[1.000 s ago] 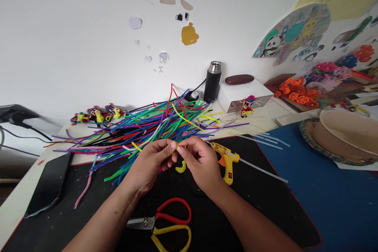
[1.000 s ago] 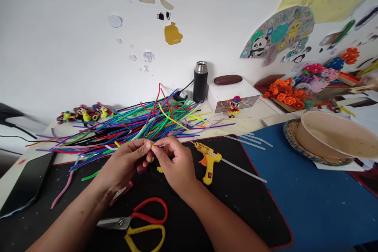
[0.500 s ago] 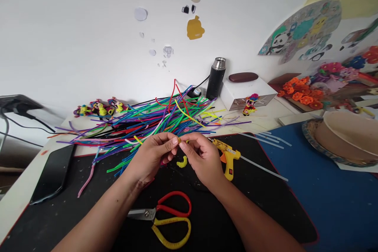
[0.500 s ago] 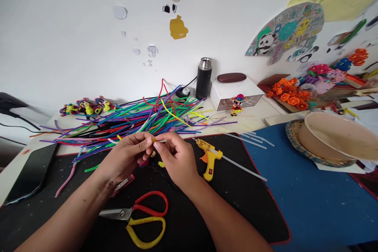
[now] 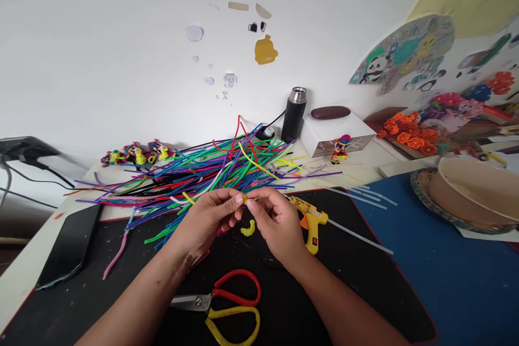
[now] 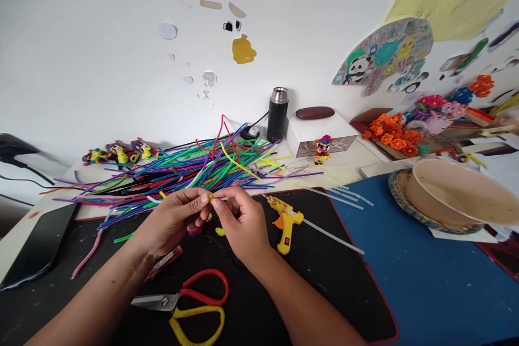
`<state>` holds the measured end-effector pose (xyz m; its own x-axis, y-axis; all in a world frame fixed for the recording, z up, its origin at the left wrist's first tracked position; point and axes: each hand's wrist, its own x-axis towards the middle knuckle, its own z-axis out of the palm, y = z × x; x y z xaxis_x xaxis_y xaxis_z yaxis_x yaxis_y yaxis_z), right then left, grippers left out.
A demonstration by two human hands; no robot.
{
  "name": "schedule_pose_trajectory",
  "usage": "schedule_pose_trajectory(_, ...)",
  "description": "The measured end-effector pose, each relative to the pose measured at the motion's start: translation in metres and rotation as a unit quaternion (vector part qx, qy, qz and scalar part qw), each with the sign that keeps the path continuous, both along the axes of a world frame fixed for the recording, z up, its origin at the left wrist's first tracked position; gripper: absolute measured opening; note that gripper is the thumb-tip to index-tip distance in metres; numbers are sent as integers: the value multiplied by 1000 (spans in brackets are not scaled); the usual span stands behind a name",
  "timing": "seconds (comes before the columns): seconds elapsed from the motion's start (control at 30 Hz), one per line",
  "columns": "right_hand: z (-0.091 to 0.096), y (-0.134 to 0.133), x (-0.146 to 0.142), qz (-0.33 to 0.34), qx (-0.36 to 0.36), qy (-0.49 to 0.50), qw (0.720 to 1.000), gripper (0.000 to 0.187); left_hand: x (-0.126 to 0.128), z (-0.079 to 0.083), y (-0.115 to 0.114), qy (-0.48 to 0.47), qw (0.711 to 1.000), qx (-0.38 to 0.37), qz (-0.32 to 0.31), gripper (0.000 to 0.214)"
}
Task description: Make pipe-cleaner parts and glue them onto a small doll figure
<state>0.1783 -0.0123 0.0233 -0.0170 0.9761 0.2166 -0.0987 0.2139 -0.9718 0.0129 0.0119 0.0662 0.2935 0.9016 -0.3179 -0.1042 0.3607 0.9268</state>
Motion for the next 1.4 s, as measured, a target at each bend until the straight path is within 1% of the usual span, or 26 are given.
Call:
schedule_pose_trajectory(0.27, 1, 1, 0, -11, 1, -23, 1000, 17, -1, -1, 1, 27, 1000, 8, 6, 46)
schedule_pose_trajectory(0.4, 1, 1, -1, -13, 4, -30, 999, 17, -2, -3, 1, 37, 999, 18, -2, 43)
schedule_pose_trajectory(0.6, 1, 2, -1, -17, 0, -24, 1000, 16, -3, -1, 0, 52, 998, 29, -27, 45)
schedule_pose_trajectory(0.8, 0, 2, -1, -21, 2, -34, 999, 17, -5, -3, 2, 66, 997, 32, -5, 42)
schedule_pose_trajectory(1.0, -1, 1, 1, -25, -4, -44, 999, 19, -7, -1, 1, 94, 994, 48, -16, 39)
schedule_pose_trajectory(1.23, 2, 2, 1, -22, 2, -53, 998, 18, -6, 4, 0, 86, 995, 41, -20, 41)
schedule_pose_trajectory(1.4, 5, 1, 1, -12, 16, -43, 999, 17, -5, 6, 0, 76, 996, 33, -9, 41)
